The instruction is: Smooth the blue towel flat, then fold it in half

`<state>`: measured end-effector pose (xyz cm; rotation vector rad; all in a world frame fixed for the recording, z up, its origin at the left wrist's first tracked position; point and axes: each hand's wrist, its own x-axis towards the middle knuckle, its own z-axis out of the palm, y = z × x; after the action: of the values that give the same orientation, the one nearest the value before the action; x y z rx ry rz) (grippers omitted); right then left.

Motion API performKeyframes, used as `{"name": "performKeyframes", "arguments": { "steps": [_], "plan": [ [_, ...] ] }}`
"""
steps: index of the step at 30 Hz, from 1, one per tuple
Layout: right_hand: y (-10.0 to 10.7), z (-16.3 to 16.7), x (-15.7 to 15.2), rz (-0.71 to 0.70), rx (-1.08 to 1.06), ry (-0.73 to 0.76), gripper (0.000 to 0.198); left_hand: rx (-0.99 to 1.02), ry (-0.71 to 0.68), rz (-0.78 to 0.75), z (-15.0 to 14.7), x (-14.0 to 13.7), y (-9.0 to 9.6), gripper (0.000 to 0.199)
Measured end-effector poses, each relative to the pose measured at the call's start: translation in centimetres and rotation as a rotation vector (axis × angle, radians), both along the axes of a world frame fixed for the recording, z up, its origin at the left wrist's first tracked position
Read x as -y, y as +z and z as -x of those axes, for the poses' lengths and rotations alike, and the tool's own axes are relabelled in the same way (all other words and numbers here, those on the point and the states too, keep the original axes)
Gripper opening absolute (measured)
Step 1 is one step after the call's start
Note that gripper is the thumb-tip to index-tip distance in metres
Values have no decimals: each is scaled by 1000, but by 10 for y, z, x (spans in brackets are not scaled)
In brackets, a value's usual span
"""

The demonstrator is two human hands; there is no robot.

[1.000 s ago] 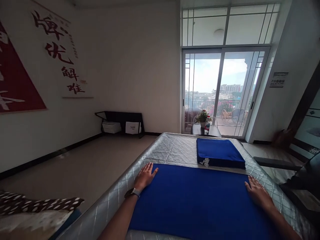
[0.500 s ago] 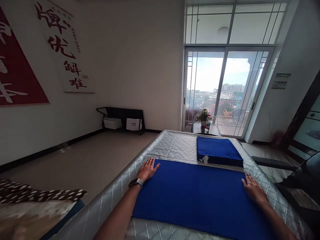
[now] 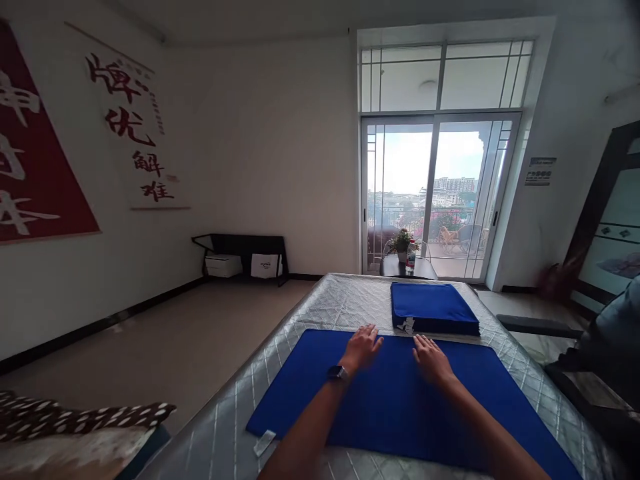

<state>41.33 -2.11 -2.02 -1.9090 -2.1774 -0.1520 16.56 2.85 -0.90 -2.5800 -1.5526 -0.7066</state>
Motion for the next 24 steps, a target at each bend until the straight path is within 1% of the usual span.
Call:
{"name": "performKeyframes", "arguments": {
  "steps": [2,4,7,10,13,19,22,24],
  "plan": [
    [-2,30,-10,14,-17,51,58,-12,-64,0,-32,3,-9,51],
    [-6,48,-18,31,-31,80,58,-16,-92,27,-50,2,-22,53],
    [-17,57,-24,60,-42,94,60,-30,-105,83,-59,-4,-41,57],
    [-27,54,-24,76,-50,104,62,-49,-107,92,-58,-9,-54,59],
    [-30,52,-23,91,-61,108,61,-58,-106,79,-57,-11,-59,61],
    [-28,53,-25,129,-77,69,61,-74,-123,79,-57,-10,-55,65],
    [-28,36,-23,140,-72,-16,64,-86,-105,103,-53,-12,-56,67],
    [-28,13,-20,153,-62,-92,66,-83,-61,117,-42,-16,-57,69]
  ]
}}
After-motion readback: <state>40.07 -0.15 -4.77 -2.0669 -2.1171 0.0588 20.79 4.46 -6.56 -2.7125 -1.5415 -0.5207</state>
